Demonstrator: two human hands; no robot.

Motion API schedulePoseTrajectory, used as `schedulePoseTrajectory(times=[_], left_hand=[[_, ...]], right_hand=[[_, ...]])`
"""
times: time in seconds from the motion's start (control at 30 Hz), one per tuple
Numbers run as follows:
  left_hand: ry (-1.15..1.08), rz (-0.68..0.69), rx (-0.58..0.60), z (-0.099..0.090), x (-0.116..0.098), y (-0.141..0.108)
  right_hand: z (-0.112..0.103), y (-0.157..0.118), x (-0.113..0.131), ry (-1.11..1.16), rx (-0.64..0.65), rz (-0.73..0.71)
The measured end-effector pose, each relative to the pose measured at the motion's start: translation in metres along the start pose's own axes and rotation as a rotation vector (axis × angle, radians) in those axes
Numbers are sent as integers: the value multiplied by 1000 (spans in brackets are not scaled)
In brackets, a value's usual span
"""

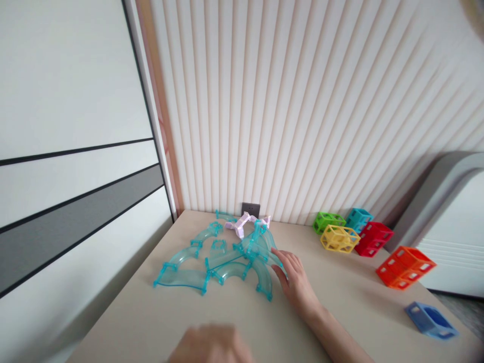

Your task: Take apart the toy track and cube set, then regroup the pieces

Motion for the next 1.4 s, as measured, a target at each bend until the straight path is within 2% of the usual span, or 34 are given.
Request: schedulePoseTrajectory(times=[0.07, 0.17, 0.27, 0.4, 0.6, 0.9, 1.23, 1.4], left_hand=[[41, -69, -43, 0, 39, 26], [325, -191, -134, 7, 96, 51], [541, -197, -152, 21, 125, 54], [620, -178, -71, 31, 125, 42], [646, -271, 84, 36, 124, 36], [666, -311, 75, 42, 130, 27], [612, -370, 202, 49, 130, 26], [606, -442, 241, 39, 136, 25]], right_hand=[[0, 0, -2, -12, -9, 8], [-2, -1, -5, -24, -23, 14], [-4, -2, -8, -25, -33, 24], [-4, -4, -12, -24, -21, 43], [-2, -5, -11, -23, 0, 67], [-4, -5, -11, -5, -23, 83], [-2, -4, -10, 19, -8, 79], [-4, -4, -10, 15, -14, 81]])
Point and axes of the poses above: each hand's wrist, its own y-axis towards the middle knuckle, its own z-axis out of the palm, x = y × z, the point moved 7 cm from there along y, towards the middle knuckle, and after that the axes turned 12 degrees about y, right-handed, at the moved point
